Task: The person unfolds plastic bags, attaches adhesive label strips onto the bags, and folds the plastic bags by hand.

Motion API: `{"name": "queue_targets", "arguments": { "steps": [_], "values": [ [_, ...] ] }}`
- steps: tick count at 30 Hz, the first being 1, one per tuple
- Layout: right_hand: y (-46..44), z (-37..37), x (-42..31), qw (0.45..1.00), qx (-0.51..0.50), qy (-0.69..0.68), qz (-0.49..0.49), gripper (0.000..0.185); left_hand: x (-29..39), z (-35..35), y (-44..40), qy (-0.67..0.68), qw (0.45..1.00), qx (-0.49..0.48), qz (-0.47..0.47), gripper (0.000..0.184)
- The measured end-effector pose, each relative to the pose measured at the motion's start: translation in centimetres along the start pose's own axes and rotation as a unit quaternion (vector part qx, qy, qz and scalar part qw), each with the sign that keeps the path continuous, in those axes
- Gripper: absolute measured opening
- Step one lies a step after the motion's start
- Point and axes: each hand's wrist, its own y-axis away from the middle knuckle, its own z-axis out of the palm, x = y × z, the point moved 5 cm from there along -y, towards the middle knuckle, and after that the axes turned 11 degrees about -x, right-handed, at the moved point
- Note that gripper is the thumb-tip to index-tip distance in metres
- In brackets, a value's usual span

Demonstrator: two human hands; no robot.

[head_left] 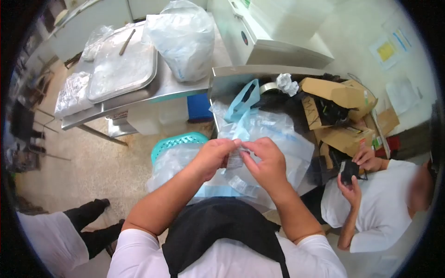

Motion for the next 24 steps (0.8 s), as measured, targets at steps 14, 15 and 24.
{"name": "queue_targets", "arguments": {
  "steps": [14, 15, 24],
  "values": [
    [-0.4, 0.0, -0.7, 0.993, -0.008, 0.092, -0.066, 0.014, -1.6, -1.6, -1.0, -0.004, 0.999, 0.046, -0.010, 0.021],
    [-0.4, 0.0, -0.6, 0.993, -0.006, 0.091, -0.068, 0.013, -1.6, -1.5, -1.0, -0.007, 0.999, 0.046, -0.009, 0.022],
    [-0.5, 0.2, -0.6, 0.991, -0.007, 0.107, -0.082, 0.010, -1.4, -0.9, -1.2, 0.008, 0.999, 0.043, 0.013, 0.022]
  ]
}}
